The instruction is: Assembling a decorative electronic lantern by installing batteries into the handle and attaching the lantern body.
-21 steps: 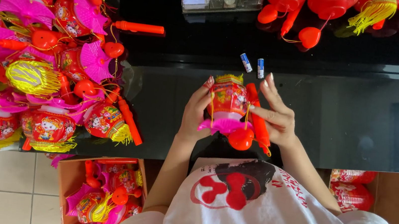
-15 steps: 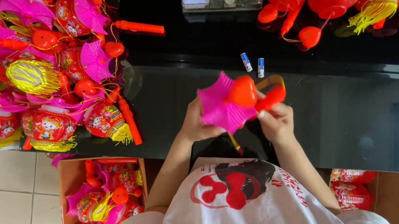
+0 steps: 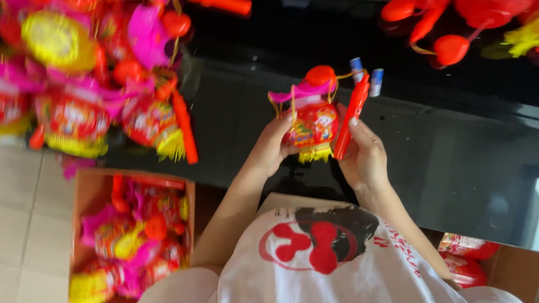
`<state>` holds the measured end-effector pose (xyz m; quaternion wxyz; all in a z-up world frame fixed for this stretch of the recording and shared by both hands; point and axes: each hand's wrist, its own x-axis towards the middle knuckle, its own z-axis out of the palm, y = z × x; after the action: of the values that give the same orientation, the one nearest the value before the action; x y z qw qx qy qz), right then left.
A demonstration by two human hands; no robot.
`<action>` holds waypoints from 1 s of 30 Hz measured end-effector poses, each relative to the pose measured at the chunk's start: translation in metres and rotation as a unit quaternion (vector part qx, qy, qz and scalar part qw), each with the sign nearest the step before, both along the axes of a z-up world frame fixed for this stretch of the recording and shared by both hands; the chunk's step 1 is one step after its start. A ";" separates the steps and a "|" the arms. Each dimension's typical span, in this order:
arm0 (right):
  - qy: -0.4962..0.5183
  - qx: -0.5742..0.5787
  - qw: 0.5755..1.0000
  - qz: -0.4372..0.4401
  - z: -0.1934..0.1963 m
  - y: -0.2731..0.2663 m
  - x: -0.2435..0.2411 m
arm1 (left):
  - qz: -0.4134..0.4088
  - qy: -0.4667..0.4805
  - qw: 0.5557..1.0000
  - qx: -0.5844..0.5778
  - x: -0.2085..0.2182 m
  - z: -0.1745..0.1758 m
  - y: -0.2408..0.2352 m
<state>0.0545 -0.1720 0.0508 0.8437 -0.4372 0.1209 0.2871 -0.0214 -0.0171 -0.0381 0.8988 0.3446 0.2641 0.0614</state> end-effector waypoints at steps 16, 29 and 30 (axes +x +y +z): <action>-0.168 0.069 0.895 0.407 -0.028 0.135 -0.100 | 0.431 -0.014 0.893 0.133 -0.191 0.027 0.009; -0.469 -0.094 0.586 0.655 -0.204 0.272 -0.182 | 0.420 0.548 0.627 0.360 -0.239 0.054 0.038; -0.476 -0.098 0.586 0.649 -0.224 0.275 -0.181 | 0.375 0.603 0.584 0.393 -0.238 0.054 0.041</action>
<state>-0.1264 0.1033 -0.1731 0.3224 -0.5542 -0.5861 0.4954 -0.2592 0.0237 0.0160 0.2077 0.4925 0.8014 0.2685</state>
